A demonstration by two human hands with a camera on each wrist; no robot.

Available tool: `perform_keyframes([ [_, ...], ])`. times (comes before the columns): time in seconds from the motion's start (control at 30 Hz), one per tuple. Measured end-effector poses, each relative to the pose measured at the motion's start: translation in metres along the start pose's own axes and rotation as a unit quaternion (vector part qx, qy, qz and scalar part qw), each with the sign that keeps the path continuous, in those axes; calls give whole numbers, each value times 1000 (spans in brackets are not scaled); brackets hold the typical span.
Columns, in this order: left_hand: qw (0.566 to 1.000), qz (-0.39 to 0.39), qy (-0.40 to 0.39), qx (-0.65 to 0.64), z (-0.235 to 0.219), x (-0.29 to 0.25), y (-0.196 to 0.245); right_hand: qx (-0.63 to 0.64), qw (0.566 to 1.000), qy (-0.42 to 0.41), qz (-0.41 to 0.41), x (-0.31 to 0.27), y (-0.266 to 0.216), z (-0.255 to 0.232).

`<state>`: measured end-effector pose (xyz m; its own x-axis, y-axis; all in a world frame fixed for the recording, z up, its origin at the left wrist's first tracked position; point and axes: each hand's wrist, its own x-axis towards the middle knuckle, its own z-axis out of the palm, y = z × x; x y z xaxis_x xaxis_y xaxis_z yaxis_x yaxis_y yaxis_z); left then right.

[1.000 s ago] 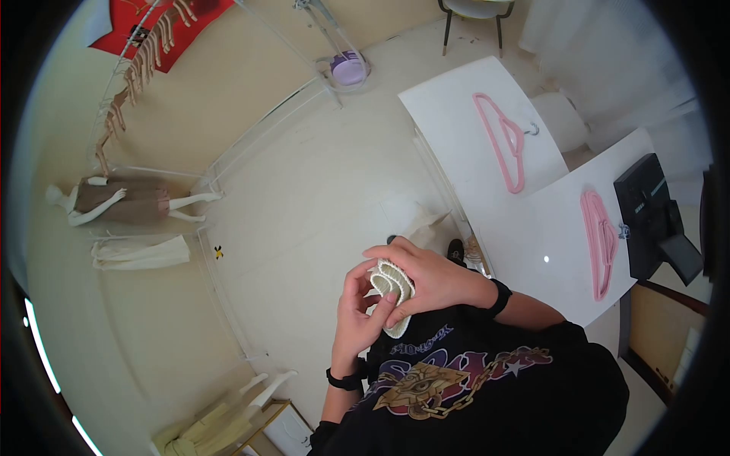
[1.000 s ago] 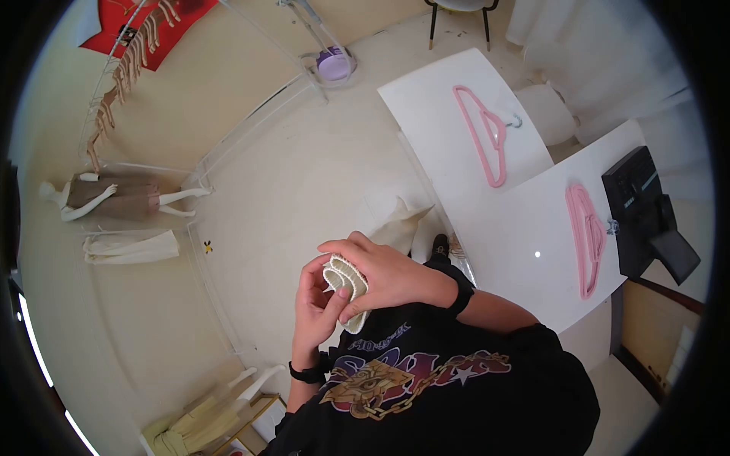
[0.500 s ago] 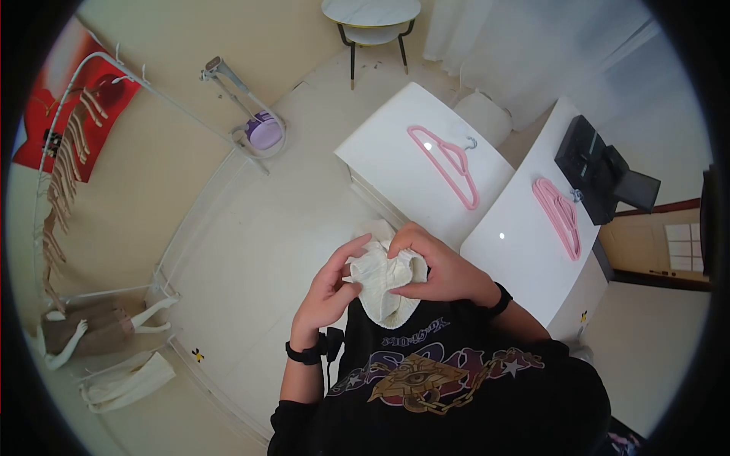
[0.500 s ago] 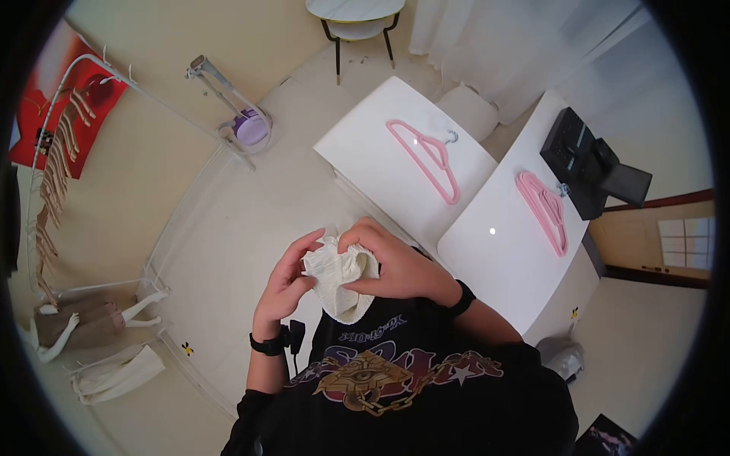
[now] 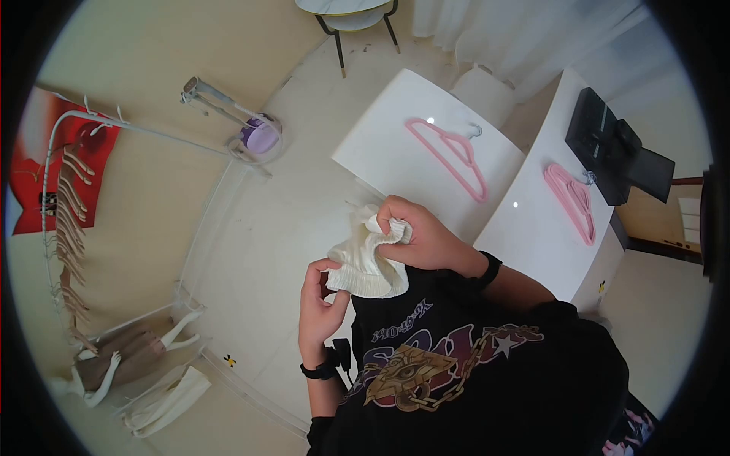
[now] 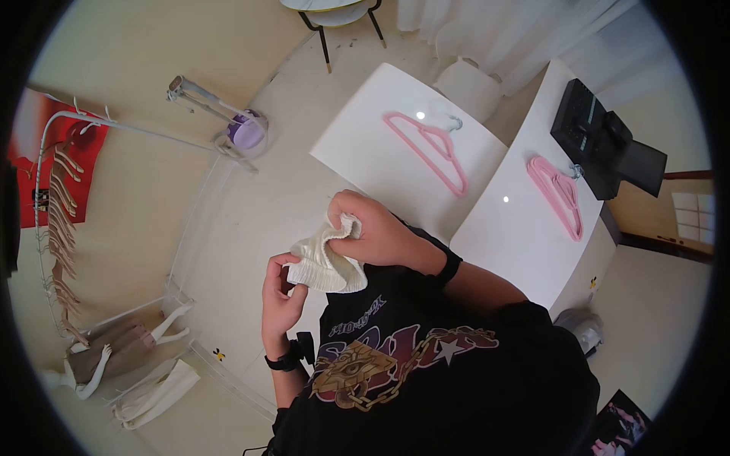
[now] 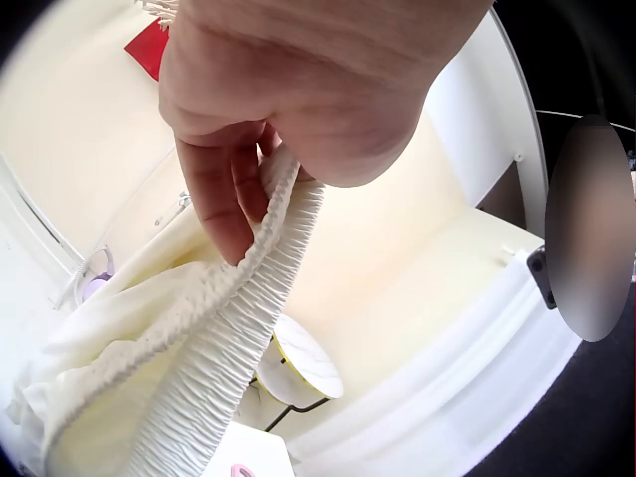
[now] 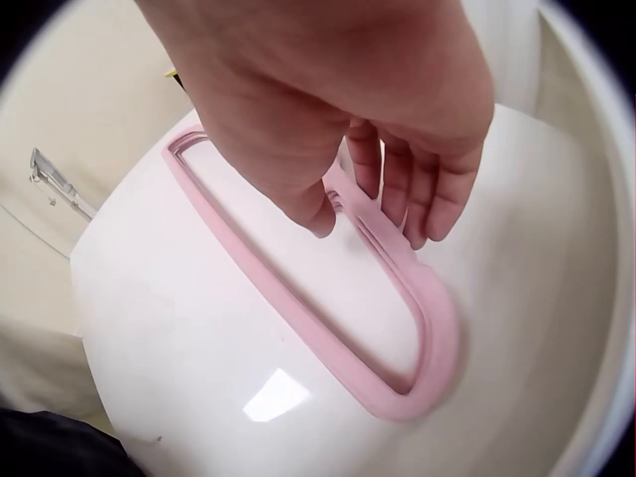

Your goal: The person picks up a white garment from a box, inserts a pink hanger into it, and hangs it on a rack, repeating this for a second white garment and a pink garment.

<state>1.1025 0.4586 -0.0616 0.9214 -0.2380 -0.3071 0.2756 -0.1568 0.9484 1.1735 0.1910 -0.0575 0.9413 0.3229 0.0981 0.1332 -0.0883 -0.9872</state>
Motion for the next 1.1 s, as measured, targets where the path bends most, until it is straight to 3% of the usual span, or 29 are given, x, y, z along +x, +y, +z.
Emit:
perform_keyframes([
  [0.1,997,-11,52,48,11,5,4,35,999,-13,-27,28,6,-16],
  [0.17,992,-10,125,8,19,10,1,65,998,-9,-23,44,15,-27],
  [0.3,943,-12,303,136,28,22,0,74,997,-13,-6,58,44,-64],
  [0.33,943,-19,301,143,29,24,2,27,997,-47,52,56,59,-80],
  [0.37,932,-5,332,143,32,27,9,35,997,-46,57,55,78,-96],
  [0.43,919,0,364,150,41,33,21,117,965,-154,176,50,128,-125],
  [0.5,911,12,377,168,54,38,32,6,967,-78,241,41,206,-155],
  [0.53,909,6,380,172,57,37,35,-109,957,32,267,30,254,-167],
  [0.57,899,-7,397,187,60,36,37,-205,927,105,297,12,303,-180],
  [0.6,888,-19,414,201,63,36,39,-329,877,109,332,-3,332,-198],
  [0.67,876,-23,434,207,72,39,47,-401,796,103,441,-26,374,-224],
  [0.77,860,-35,461,217,74,37,53,-404,776,76,478,-57,406,-248],
  [0.9,850,-44,479,213,78,44,59,-402,790,64,458,-83,439,-254],
  [0.97,849,-45,478,220,80,47,61,-395,791,112,454,-87,449,-253],
  [1.1,847,-54,479,225,91,49,67,-421,772,156,450,-81,419,-244],
])
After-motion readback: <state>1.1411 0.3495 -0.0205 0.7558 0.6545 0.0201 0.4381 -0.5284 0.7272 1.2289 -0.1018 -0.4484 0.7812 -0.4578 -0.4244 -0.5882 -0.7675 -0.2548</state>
